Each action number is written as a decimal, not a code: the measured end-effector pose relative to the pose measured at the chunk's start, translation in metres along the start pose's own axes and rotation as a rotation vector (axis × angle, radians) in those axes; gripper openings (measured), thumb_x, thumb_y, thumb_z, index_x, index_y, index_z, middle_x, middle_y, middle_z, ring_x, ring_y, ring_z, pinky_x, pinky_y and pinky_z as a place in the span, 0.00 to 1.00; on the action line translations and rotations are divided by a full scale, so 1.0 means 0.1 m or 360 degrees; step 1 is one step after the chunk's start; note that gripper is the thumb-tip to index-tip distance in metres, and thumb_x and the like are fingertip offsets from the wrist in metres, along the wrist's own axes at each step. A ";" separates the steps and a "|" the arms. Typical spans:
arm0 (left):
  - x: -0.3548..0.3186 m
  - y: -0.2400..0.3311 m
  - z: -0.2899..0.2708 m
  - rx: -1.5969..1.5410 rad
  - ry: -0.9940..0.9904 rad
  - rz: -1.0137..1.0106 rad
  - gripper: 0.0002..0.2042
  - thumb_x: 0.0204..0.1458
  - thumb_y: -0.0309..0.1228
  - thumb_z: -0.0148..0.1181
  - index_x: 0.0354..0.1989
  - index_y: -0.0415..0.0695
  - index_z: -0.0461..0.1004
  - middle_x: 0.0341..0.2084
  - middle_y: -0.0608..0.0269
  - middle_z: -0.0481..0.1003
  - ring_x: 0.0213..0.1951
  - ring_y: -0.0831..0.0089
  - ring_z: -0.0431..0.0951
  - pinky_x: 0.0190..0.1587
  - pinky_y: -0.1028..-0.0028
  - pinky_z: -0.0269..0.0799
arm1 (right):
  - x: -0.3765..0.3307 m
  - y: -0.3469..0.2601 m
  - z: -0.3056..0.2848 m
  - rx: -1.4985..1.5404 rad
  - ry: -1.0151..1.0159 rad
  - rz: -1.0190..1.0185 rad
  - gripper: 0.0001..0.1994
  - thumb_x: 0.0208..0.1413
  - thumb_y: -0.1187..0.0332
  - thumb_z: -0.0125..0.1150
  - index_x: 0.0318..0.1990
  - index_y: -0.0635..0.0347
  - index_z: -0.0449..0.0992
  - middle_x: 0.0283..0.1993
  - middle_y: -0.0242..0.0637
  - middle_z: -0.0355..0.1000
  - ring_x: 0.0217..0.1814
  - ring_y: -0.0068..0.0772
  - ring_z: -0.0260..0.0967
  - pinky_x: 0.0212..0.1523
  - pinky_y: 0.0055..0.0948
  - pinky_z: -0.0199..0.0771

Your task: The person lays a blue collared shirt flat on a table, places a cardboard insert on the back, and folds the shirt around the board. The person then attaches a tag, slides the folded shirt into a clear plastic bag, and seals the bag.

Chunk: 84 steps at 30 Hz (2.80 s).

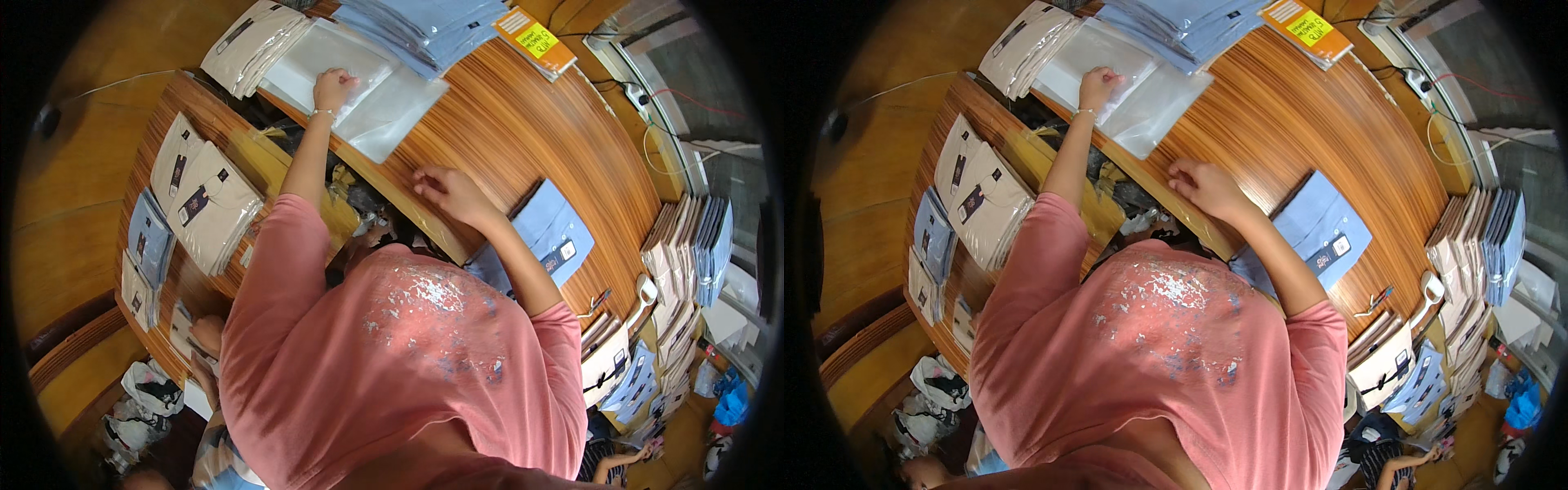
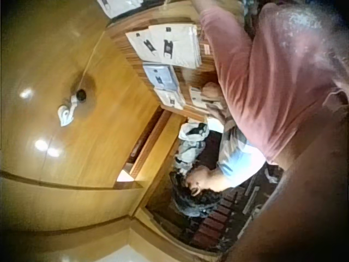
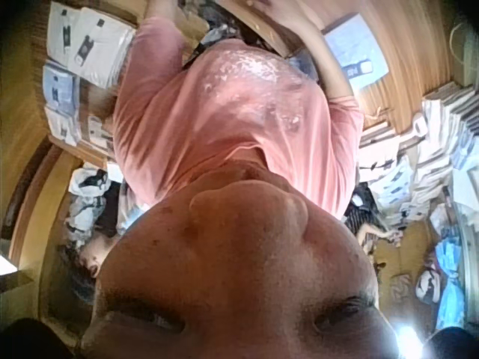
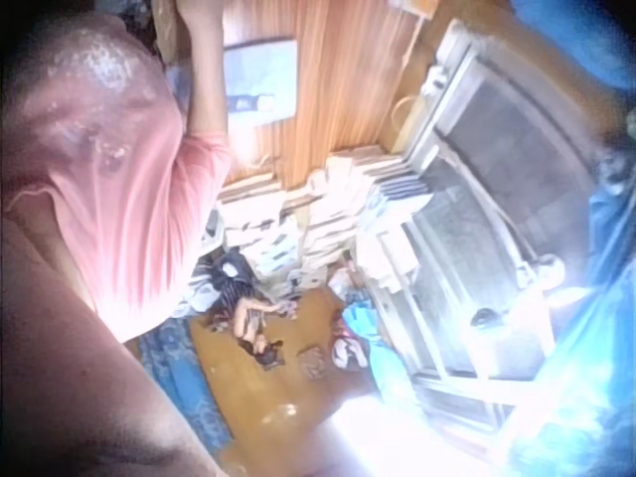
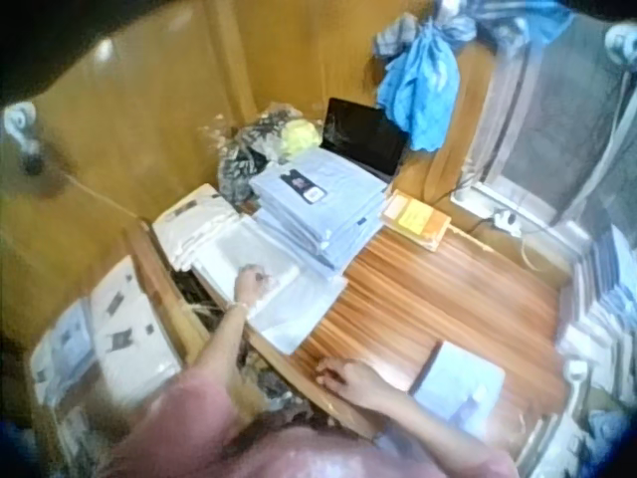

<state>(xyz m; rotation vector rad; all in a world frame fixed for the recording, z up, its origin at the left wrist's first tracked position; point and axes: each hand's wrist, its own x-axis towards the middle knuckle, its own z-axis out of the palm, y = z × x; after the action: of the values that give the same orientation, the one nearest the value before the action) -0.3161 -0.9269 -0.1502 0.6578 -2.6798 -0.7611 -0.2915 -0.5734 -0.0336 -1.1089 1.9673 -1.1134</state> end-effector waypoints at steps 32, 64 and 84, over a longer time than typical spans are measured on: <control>-0.71 0.12 -0.24 -0.1584 0.0526 -0.0772 0.09 0.51 0.30 0.58 0.21 0.45 0.68 0.20 0.73 0.70 0.24 0.86 0.67 0.27 0.83 0.61 | 2.21 0.29 0.54 -0.1612 0.0594 -0.0194 0.24 0.52 0.63 0.50 0.59 0.54 0.60 0.63 0.43 0.53 0.67 0.43 0.45 0.61 0.60 0.42; -0.49 0.57 -0.17 0.0416 0.0086 0.0011 0.26 0.47 0.45 0.56 0.52 0.41 0.65 0.59 0.47 0.55 0.64 0.52 0.46 0.61 0.47 0.36 | 1.49 -0.75 -0.83 0.1162 0.0698 -0.0584 0.25 0.62 0.52 0.36 0.55 0.64 0.62 0.42 0.48 0.71 0.44 0.36 0.71 0.48 0.29 0.68; -0.39 3.37 0.33 -0.2095 -0.1443 0.0444 0.13 0.53 0.33 0.55 0.45 0.41 0.71 0.35 0.66 0.76 0.37 0.80 0.73 0.42 0.80 0.66 | -1.88 -0.11 -2.16 0.0153 0.0779 0.0097 0.16 0.54 0.65 0.56 0.50 0.57 0.72 0.34 0.28 0.70 0.36 0.23 0.61 0.40 0.25 0.63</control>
<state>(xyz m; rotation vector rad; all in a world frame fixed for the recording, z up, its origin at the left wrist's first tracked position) -0.4125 -0.6386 0.0033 -0.4999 -1.9267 -2.7170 -0.3762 -0.3312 0.0943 -0.7674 2.2624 -1.5380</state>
